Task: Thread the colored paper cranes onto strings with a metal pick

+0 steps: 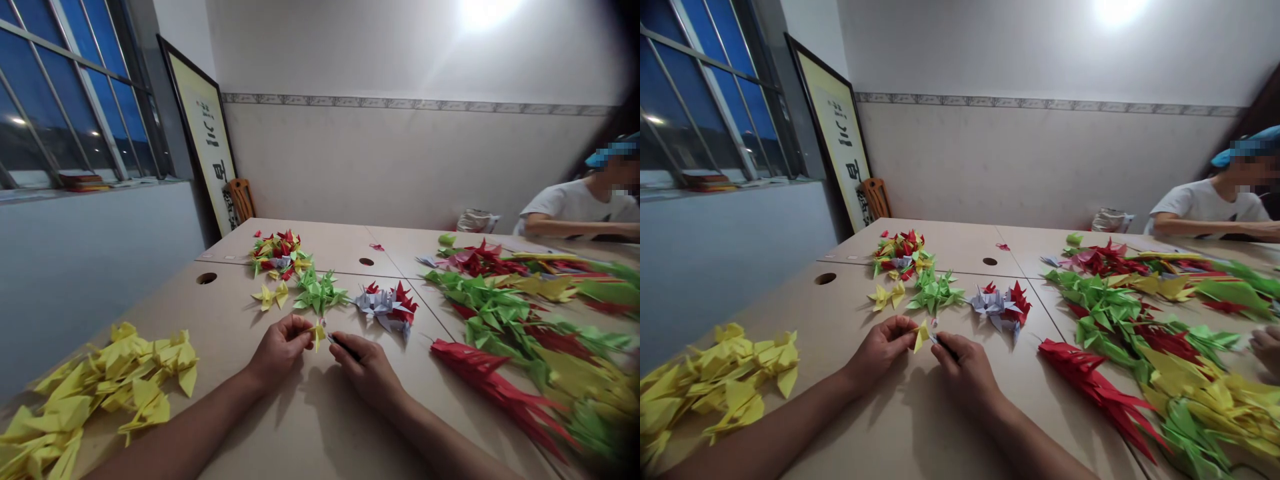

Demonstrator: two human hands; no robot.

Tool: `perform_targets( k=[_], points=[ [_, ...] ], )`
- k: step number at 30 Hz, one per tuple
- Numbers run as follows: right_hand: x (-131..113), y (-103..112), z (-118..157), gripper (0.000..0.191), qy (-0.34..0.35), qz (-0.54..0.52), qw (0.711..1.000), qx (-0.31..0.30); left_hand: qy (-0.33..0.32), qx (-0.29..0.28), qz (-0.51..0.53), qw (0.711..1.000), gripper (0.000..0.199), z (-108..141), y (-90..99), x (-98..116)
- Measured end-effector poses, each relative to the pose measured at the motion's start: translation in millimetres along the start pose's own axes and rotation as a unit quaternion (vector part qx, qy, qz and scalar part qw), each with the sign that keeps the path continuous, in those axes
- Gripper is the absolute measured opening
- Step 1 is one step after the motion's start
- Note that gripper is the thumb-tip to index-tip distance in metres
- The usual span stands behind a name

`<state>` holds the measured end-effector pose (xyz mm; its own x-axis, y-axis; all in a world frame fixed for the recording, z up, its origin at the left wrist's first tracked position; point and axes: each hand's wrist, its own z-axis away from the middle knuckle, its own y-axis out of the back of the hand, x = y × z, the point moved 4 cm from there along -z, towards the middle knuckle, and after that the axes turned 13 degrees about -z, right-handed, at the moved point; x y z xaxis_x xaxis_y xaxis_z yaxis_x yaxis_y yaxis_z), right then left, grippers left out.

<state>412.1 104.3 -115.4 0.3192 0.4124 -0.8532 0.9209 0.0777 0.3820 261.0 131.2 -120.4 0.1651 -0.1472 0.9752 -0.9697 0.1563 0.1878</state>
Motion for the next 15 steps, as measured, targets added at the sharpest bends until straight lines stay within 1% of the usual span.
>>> perform_targets(
  k=[3,8,11,13,15],
  points=[
    [1.1,-1.1,0.0,0.025,-0.004,0.003,1.000,-0.010,-0.007,-0.006,-0.011,1.000,0.007,-0.8,-0.8,-2.8],
    [2.0,-0.8,0.1,0.026,-0.014,0.006,1.000,-0.007,-0.002,-0.010,-0.020,1.000,0.009,0.1,-1.4,-3.3],
    [1.8,-0.1,0.6,0.024,-0.014,0.004,1.000,-0.006,-0.003,-0.002,-0.018,1.000,0.009,0.0,-0.4,-3.0],
    [2.4,0.3,0.8,0.023,-0.019,-0.011,1.000,-0.004,0.000,0.007,-0.023,1.000,0.010,0.0,0.8,-3.7],
    [3.4,0.3,0.8,0.025,-0.027,-0.046,0.999,0.000,0.011,0.006,-0.014,1.000,0.014,0.4,0.7,-5.2]
  ],
)
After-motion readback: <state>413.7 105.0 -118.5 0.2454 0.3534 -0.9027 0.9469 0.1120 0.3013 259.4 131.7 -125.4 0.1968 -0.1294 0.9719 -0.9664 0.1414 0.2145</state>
